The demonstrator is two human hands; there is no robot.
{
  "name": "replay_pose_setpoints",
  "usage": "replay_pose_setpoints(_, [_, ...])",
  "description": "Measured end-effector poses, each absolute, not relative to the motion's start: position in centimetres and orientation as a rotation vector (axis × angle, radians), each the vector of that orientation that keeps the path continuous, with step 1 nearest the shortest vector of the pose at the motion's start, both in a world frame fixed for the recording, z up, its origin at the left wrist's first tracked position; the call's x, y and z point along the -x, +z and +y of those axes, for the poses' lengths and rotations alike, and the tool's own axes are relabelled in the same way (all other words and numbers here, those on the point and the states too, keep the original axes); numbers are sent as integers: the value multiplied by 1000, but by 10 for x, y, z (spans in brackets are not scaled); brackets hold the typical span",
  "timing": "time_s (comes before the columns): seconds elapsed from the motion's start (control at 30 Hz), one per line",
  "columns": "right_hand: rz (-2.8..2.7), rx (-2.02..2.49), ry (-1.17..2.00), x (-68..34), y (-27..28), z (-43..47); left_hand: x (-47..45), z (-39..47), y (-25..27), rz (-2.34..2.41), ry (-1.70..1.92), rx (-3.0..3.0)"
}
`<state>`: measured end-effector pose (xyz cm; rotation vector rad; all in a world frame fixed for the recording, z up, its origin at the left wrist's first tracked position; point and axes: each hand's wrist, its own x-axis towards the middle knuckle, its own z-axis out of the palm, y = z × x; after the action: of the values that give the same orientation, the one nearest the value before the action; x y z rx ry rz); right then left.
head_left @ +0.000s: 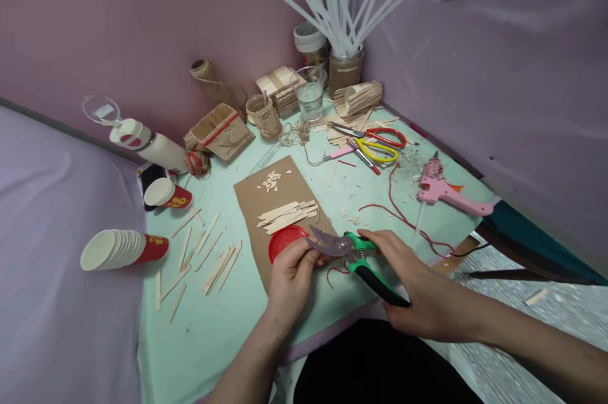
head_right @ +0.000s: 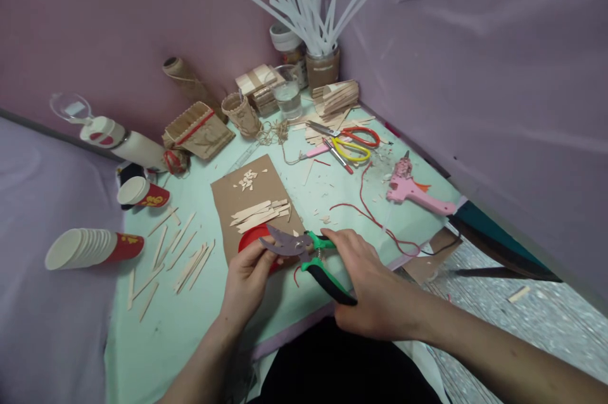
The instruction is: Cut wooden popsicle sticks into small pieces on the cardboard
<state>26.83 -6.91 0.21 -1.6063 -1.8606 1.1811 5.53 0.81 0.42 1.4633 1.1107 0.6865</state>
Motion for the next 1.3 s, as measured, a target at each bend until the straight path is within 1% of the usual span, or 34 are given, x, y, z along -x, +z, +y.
replay_pose_setpoints(0.27, [-1862,1610,1173,-268,-1,-69,-53,7,6,1078,682,-1441])
replay_pose_setpoints(0.7, [-1831,1594,1345,-267,5,-67,-52,7,7,1046,680,-1421])
replay_pose_setpoints(1.0, [-1827,1583,1288,-269,6,-70,-53,6,3,1023,682,-1405])
replay_pose_setpoints(1.3, [-1865,1589,1318,-269,11,-70,-53,7,3,1029,669,-1501])
